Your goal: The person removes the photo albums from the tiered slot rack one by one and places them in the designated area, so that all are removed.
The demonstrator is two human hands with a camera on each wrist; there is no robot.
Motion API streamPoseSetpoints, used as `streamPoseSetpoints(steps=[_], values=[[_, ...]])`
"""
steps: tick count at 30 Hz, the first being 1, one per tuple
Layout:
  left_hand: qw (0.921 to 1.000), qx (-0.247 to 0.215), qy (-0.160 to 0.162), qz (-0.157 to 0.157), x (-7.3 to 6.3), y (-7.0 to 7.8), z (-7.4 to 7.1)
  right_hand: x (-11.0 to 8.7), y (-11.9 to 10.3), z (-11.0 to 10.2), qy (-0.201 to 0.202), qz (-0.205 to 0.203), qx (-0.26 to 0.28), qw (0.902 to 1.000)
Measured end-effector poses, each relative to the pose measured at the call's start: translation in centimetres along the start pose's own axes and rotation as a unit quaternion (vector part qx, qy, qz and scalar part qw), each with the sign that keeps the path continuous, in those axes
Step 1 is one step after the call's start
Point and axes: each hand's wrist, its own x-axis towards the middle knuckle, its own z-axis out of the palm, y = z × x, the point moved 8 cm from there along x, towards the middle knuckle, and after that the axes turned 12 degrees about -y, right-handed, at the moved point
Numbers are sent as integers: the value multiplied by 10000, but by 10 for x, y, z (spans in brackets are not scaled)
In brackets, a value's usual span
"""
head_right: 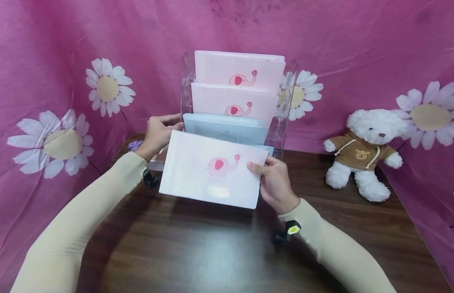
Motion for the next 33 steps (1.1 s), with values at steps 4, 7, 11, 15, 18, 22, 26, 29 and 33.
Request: streamPoseSetpoints(steps=[4,7,11,15,18,22,26,29,33], values=[[9999,-16,-96,-70,0,0,1,-6,30,-2,-21,538,-500,9973],[9999,-52,-111,-115,-2,0,1,-9,49,-1,-127,853,-739,9935],[9998,-75,-104,-142,-2,1,0,-12,70,-1,-176,1141,-819,9899],[9998,-52,-59,-176,-2,-1,0,-15,88,-1,-176,1399,-920,9857],[9996,-80,-59,-268,-2,-3,0,-17,100,-2,-132,1511,-1005,9833],[9990,-245,-133,-359,-3,-5,3,-18,111,-9,183,1577,-1277,9790],[9990,-299,-94,-327,-4,-5,3,-18,119,-15,502,1681,-1524,9726],[9991,-266,-36,-334,-4,-5,2,-17,126,-17,604,1795,-1612,9686],[9992,-257,-19,-313,-2,-3,2,-13,132,-19,714,1919,-1805,9620]])
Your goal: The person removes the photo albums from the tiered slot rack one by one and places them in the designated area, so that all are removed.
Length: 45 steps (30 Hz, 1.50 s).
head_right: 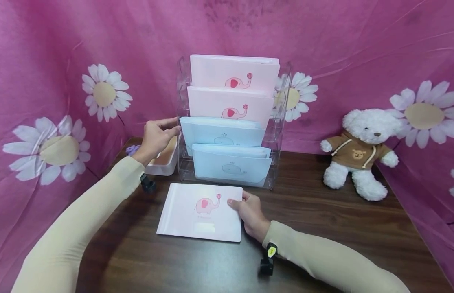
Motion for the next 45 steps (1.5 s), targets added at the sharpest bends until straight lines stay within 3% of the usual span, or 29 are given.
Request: streamPoseSetpoints(steps=[11,21,36,45], values=[[9999,-122,-27,-30,1,-3,2,6,4,8,-16,183,-190,9997],[9999,-76,2,120,0,0,-2,10,1,8,-598,144,-12,9981],[9998,78,108,156,1,0,-2,7,-1,9,-579,68,-141,9982],[9995,-158,272,-8,2,-2,1,10,-3,3,-472,-105,-299,9984]])
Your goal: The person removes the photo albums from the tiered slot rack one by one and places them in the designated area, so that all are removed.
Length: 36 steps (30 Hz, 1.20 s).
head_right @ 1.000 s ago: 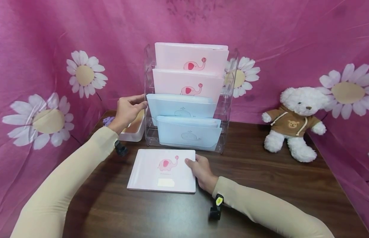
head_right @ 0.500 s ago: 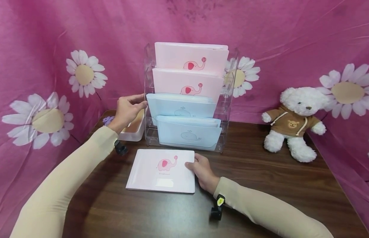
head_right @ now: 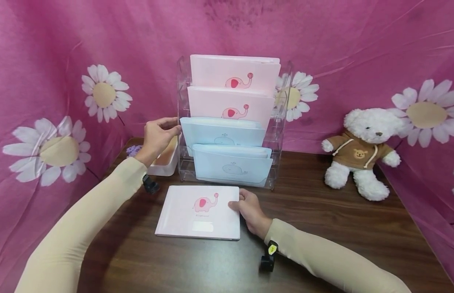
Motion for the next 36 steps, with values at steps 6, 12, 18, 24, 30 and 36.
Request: streamPoseSetpoints(steps=[6,12,18,24,30,36], values=[[9999,-58,45,-70,-1,-2,1,3,-7,-8,97,-235,-137,9996],[9999,75,96,-53,-2,1,1,3,-20,-21,106,-658,-274,9974],[9998,161,81,-18,-2,3,0,-1,-28,-25,78,-1002,-271,9946],[9999,161,52,-28,-2,3,0,-12,-42,-23,130,-1554,-378,9870],[9998,172,42,48,-2,3,0,-31,-69,-25,140,-2120,-394,9764],[9998,180,-7,-11,-3,2,0,-50,-112,-39,-207,-3299,531,9423]])
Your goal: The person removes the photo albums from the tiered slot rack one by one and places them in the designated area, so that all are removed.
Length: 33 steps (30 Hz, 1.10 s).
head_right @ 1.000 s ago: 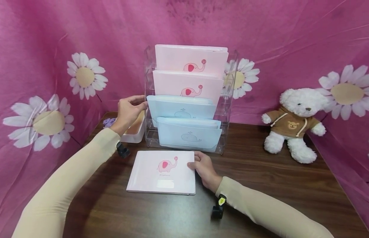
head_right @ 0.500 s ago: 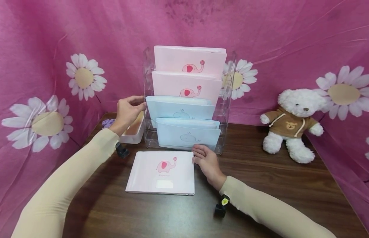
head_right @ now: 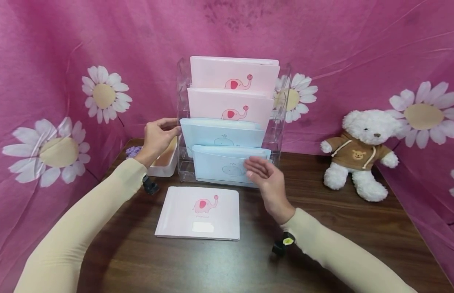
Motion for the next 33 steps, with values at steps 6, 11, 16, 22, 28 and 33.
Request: streamPoseSetpoints(steps=[6,11,16,22,28,33], values=[[10000,48,-28,-8,0,0,1,16,-49,-6,-667,-1086,790,9887],[10000,32,6,52,1,0,0,34,-87,-19,-607,-1965,1217,9710],[10000,13,-29,76,1,0,0,55,-120,-40,-304,-2461,1433,9581],[9999,105,-20,55,0,2,-2,83,-153,-59,53,-2629,1403,9545],[9999,101,-74,72,0,2,-1,116,-180,-71,317,-2577,1855,9477],[9999,73,-111,59,0,1,1,141,-195,-76,418,-2365,1959,9508]])
